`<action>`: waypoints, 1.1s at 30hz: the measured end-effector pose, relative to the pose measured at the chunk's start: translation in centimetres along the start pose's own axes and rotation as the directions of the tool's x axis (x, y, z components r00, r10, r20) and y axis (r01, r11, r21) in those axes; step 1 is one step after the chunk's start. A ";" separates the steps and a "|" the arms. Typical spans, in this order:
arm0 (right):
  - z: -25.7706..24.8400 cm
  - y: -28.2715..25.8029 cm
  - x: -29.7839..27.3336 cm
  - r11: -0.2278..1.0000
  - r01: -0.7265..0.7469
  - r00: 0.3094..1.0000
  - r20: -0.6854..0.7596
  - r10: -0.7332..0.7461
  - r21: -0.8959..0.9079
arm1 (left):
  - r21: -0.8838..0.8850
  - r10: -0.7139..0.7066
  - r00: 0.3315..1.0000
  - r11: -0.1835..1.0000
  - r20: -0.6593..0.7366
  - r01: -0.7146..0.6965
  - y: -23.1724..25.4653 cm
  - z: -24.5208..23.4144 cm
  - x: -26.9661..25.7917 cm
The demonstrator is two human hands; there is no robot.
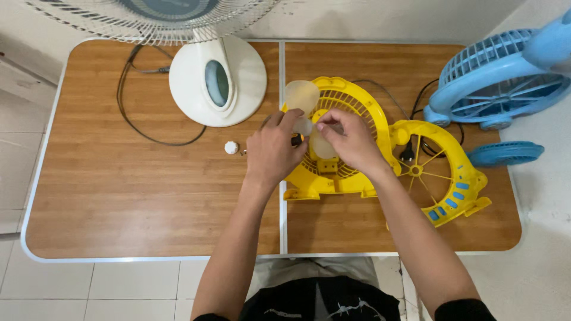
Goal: The person assembles a yellow and blue cartoon-style desk fan on a wooden table. They use a screwdriver to secure the internal motor housing, attach the fan blade, and then fasten the front and rear grilles with screws.
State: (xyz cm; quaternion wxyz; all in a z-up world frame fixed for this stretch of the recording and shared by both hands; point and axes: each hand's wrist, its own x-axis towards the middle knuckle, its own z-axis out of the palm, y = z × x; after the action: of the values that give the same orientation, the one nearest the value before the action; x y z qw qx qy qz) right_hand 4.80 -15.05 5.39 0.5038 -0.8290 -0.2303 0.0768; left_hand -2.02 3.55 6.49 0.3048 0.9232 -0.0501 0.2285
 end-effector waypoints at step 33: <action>16.6 -6.0 5.0 0.810 0.266 0.868 0.496 0.035 -0.522 | 0.181 -0.541 0.825 0.838 0.163 0.514 -13.3 -5.6 -8.9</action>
State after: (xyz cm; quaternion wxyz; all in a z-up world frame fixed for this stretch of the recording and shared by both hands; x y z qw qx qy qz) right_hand 1.38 2.86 3.16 0.1599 -0.8794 -0.4123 0.1762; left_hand -9.02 17.21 -0.73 0.2887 0.9373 0.1909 0.0400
